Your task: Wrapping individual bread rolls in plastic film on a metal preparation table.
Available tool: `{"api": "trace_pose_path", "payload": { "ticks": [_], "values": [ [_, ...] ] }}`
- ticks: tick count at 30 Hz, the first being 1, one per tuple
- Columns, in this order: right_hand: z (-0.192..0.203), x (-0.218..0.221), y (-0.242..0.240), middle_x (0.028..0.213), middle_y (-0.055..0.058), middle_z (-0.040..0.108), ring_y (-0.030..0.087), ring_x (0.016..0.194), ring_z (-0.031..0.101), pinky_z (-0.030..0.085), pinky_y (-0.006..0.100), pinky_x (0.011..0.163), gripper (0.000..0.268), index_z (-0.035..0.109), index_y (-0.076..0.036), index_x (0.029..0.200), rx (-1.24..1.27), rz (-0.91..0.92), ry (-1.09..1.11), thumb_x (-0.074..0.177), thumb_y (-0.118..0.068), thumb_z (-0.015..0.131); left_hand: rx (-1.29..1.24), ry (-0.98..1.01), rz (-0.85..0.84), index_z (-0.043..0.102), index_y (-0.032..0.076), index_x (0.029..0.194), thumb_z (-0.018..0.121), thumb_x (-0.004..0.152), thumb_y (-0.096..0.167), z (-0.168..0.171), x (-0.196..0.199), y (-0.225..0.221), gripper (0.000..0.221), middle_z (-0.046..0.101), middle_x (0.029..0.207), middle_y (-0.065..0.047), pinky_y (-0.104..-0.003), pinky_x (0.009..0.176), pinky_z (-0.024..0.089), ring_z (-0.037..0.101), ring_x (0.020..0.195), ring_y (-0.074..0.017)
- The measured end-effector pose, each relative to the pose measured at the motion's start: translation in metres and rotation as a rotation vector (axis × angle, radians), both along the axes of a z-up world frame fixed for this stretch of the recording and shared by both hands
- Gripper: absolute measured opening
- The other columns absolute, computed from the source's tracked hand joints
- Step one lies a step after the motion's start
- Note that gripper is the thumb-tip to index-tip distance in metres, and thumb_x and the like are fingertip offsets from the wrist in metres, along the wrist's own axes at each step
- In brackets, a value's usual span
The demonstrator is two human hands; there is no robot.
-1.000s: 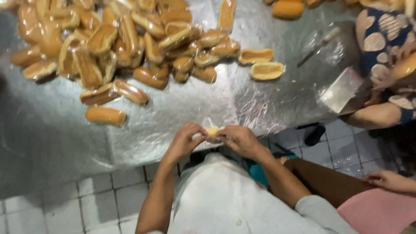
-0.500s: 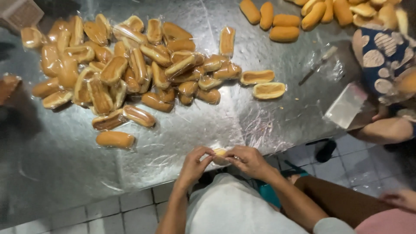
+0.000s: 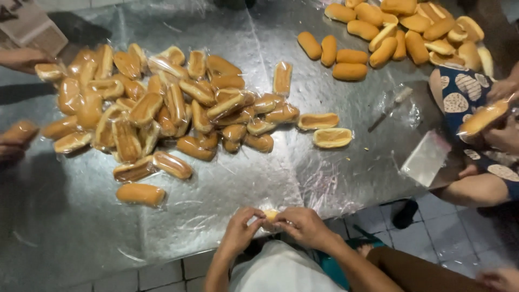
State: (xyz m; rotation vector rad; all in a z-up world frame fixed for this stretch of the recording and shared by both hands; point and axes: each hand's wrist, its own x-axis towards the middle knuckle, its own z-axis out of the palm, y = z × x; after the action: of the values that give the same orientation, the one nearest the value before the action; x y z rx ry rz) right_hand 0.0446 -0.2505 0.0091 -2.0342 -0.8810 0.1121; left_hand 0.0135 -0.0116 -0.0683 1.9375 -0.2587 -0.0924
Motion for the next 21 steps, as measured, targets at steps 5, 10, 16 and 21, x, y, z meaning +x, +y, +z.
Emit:
{"api": "trace_pose_path", "payload": {
  "ticks": [5,10,16,21],
  "values": [
    [0.001,-0.002,0.002,0.096,0.008,0.076,0.027,0.082,0.072,0.054,0.036,0.071,0.022,0.071,-0.006,0.106,-0.036,0.046,-0.020,0.102,-0.023,0.058,0.010,0.005,-0.017,0.073,0.011,0.099,0.071,0.094,0.021,0.020,-0.001,-0.002,0.011,0.075,0.099,-0.001,-0.032,0.087,0.048,0.068,0.095,-0.0195],
    [0.002,-0.004,-0.001,0.088,0.014,0.078,0.036,0.083,0.075,0.059,0.045,0.077,0.013,0.078,-0.007,0.100,-0.021,-0.081,0.185,0.090,-0.013,0.073,-0.147,0.083,0.045,0.077,0.008,0.096,0.080,0.084,0.004,0.016,0.001,-0.005,0.013,0.076,0.092,-0.014,-0.048,0.091,0.054,0.072,0.099,-0.0383],
    [0.009,-0.001,-0.013,0.087,0.011,0.080,0.030,0.084,0.076,0.059,0.042,0.078,0.011,0.079,-0.009,0.096,0.063,-0.116,0.344,0.089,-0.015,0.075,-0.195,-0.007,0.083,0.080,0.014,0.090,0.080,0.082,0.004,0.037,-0.004,-0.002,0.013,0.078,0.091,-0.006,-0.041,0.088,0.056,0.075,0.098,-0.0310],
    [0.023,0.009,0.003,0.089,0.011,0.078,0.030,0.085,0.075,0.058,0.040,0.079,0.015,0.079,-0.009,0.098,-0.039,-0.137,0.322,0.095,-0.022,0.071,0.053,-0.144,0.111,0.072,0.013,0.083,0.078,0.083,0.002,0.020,-0.023,-0.014,0.013,0.074,0.094,-0.004,-0.040,0.081,0.059,0.073,0.091,-0.0290]
  ]
}}
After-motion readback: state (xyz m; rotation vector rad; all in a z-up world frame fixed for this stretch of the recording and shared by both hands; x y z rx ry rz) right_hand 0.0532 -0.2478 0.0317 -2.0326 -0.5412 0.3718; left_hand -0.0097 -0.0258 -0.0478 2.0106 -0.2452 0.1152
